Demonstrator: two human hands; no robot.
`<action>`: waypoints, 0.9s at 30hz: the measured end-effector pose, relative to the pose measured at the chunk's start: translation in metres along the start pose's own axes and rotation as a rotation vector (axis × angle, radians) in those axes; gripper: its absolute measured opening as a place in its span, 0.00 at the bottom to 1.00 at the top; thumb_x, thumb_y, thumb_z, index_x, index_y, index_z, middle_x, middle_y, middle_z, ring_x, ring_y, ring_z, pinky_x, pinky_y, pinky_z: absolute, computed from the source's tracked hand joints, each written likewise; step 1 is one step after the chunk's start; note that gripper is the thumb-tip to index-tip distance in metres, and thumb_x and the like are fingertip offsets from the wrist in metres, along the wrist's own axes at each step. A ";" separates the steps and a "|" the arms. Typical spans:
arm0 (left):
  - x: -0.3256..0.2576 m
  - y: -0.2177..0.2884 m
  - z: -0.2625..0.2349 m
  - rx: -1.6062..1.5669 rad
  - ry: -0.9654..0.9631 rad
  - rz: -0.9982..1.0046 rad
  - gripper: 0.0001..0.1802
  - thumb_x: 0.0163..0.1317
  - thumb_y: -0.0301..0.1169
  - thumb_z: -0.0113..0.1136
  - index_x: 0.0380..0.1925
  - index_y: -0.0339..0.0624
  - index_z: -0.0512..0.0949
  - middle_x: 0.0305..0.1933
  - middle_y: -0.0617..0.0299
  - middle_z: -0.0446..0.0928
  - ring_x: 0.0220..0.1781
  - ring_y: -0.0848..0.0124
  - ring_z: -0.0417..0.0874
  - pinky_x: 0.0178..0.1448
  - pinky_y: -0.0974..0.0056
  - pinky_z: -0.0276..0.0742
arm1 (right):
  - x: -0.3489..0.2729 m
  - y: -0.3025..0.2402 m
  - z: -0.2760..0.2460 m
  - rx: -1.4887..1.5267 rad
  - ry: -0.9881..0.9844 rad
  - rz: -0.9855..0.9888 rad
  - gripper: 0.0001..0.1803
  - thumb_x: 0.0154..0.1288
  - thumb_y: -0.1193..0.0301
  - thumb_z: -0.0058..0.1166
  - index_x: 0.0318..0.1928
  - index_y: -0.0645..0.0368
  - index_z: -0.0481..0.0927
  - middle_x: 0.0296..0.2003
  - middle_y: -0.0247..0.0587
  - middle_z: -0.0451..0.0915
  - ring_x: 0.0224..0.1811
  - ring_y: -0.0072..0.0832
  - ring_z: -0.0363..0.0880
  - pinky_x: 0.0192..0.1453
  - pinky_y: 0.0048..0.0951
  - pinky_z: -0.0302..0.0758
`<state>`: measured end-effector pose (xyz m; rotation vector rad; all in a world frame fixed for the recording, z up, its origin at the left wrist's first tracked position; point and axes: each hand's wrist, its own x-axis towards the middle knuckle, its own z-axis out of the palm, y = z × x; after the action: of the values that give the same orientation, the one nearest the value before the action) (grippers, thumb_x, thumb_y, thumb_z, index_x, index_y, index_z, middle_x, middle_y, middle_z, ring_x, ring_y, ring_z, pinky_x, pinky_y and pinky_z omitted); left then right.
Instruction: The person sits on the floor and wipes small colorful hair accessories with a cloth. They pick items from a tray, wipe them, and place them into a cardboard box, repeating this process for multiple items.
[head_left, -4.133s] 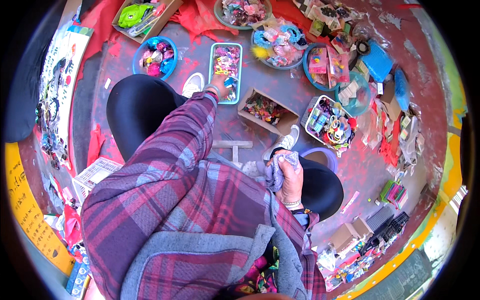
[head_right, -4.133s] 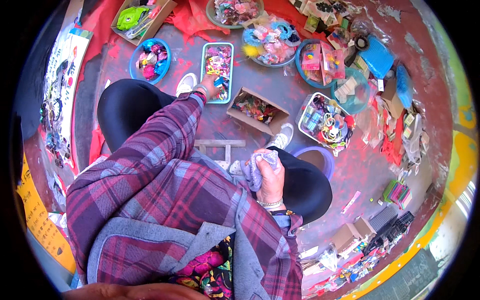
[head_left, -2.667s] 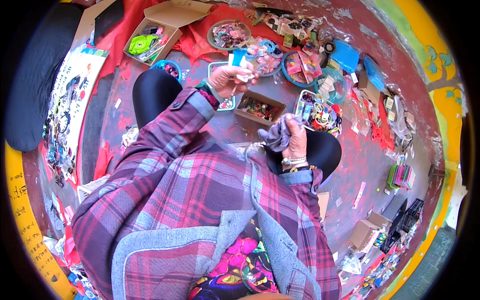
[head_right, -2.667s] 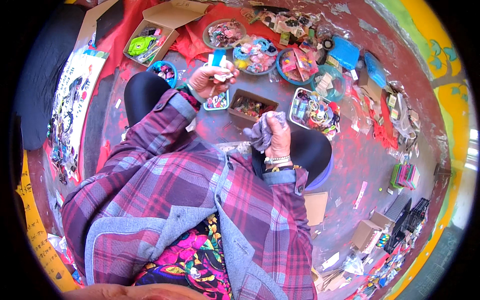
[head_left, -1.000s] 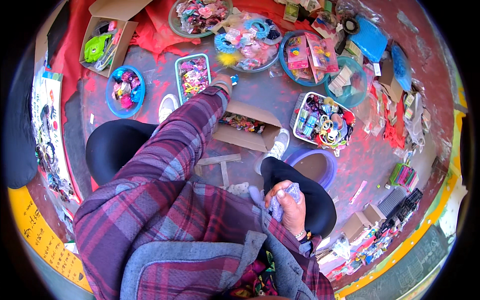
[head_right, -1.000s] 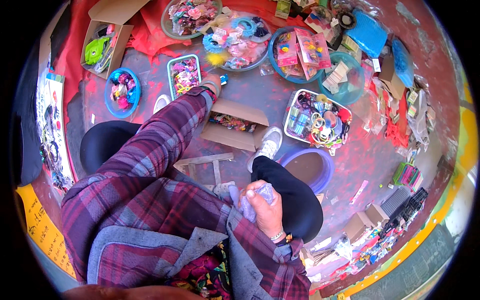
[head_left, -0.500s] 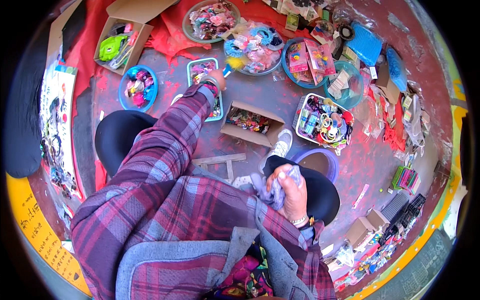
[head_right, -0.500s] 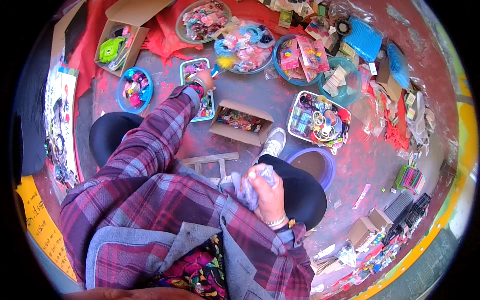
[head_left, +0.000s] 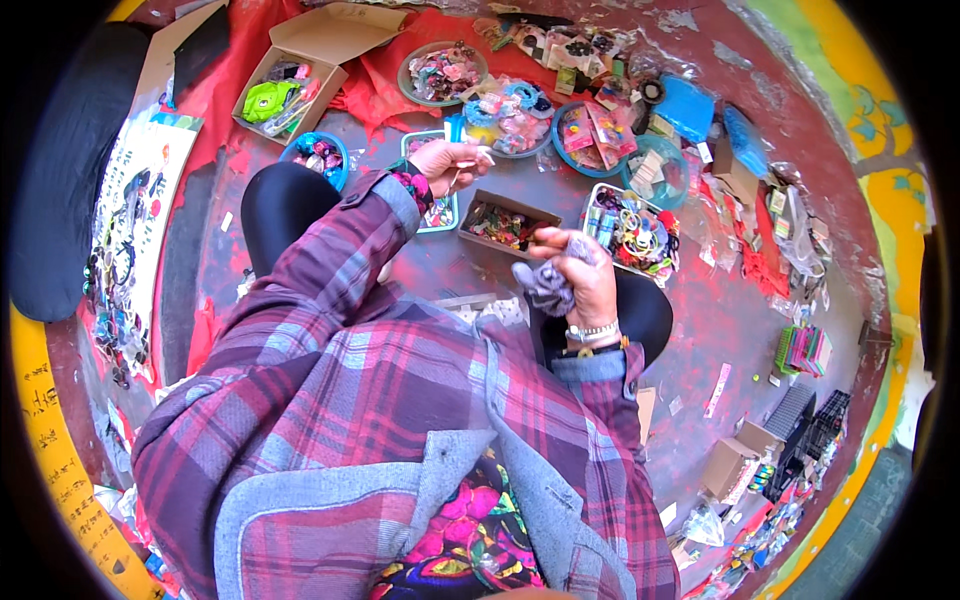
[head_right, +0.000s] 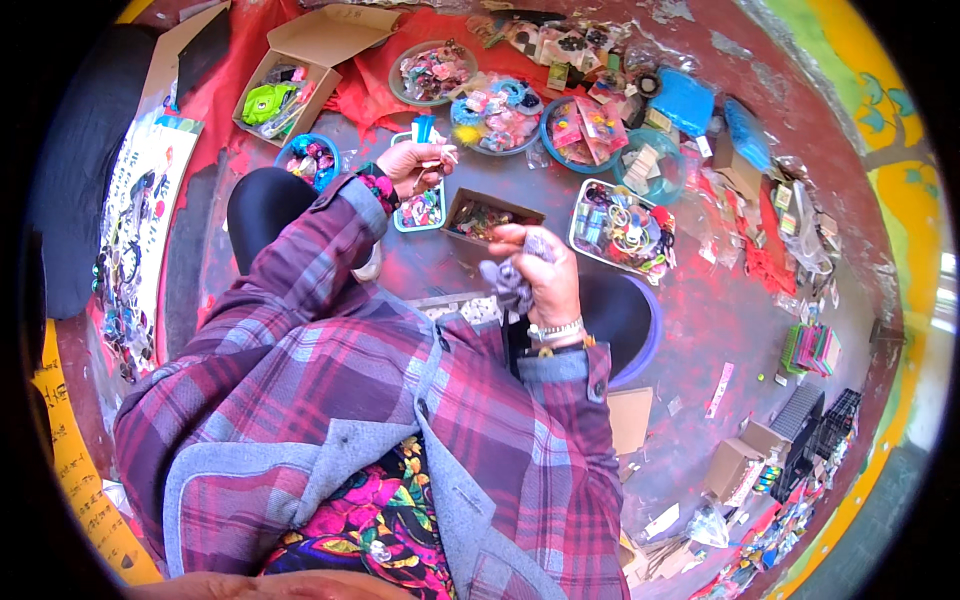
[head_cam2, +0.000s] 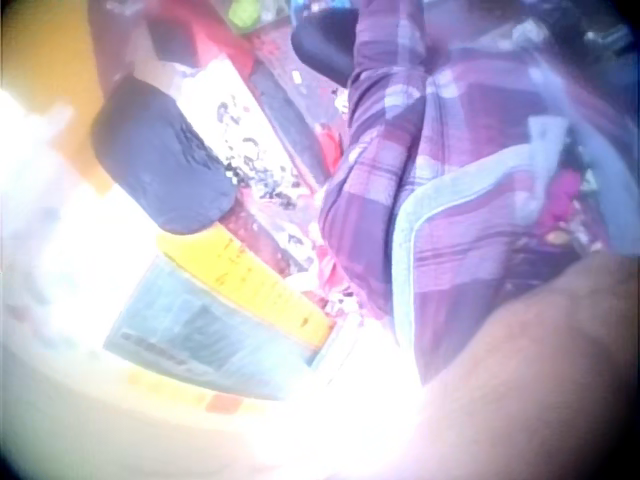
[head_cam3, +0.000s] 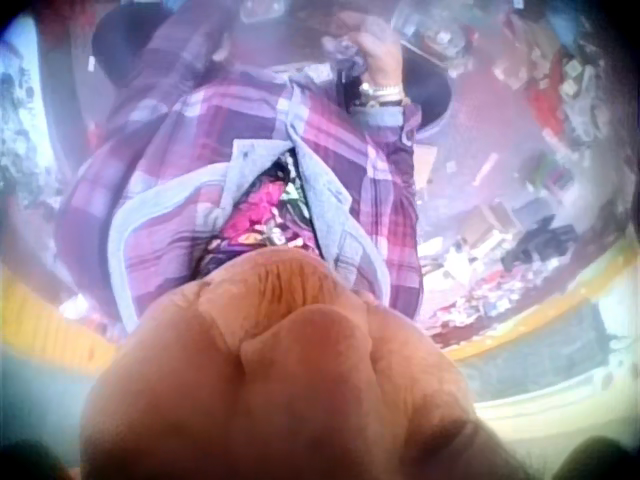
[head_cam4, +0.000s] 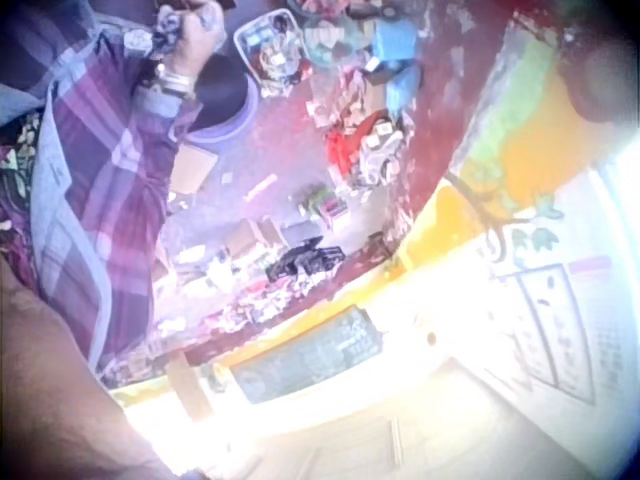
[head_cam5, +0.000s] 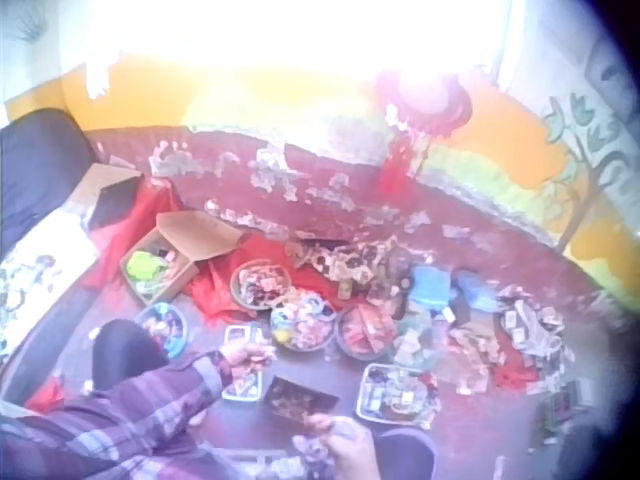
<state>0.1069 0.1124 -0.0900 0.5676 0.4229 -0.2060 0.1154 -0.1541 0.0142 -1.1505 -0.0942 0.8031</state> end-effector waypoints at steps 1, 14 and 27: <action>-0.012 -0.003 0.017 -0.041 -0.095 -0.042 0.07 0.58 0.24 0.53 0.35 0.34 0.70 0.31 0.59 0.74 0.32 0.75 0.75 0.20 0.79 0.62 | -0.001 0.003 -0.008 -0.048 -0.027 0.006 0.15 0.49 0.84 0.43 0.40 0.68 0.74 0.34 0.43 0.78 0.31 0.23 0.78 0.35 0.20 0.75; -0.135 -0.071 0.119 0.044 -0.083 -0.134 0.08 0.61 0.30 0.53 0.32 0.36 0.72 0.30 0.59 0.76 0.28 0.74 0.77 0.21 0.77 0.65 | -0.057 0.008 0.024 0.017 0.128 -0.180 0.04 0.58 0.74 0.54 0.33 0.63 0.76 0.27 0.36 0.79 0.24 0.20 0.76 0.26 0.20 0.73; -0.140 -0.088 0.112 0.151 -0.226 -0.015 0.09 0.58 0.28 0.57 0.37 0.38 0.72 0.34 0.58 0.77 0.25 0.79 0.76 0.20 0.80 0.64 | -0.056 0.022 0.017 0.328 0.156 0.000 0.07 0.59 0.74 0.51 0.34 0.67 0.75 0.25 0.39 0.78 0.22 0.24 0.76 0.26 0.20 0.73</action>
<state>-0.0083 -0.0130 0.0150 0.6817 0.1932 -0.3151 0.0560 -0.1712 0.0207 -0.8975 0.1617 0.6960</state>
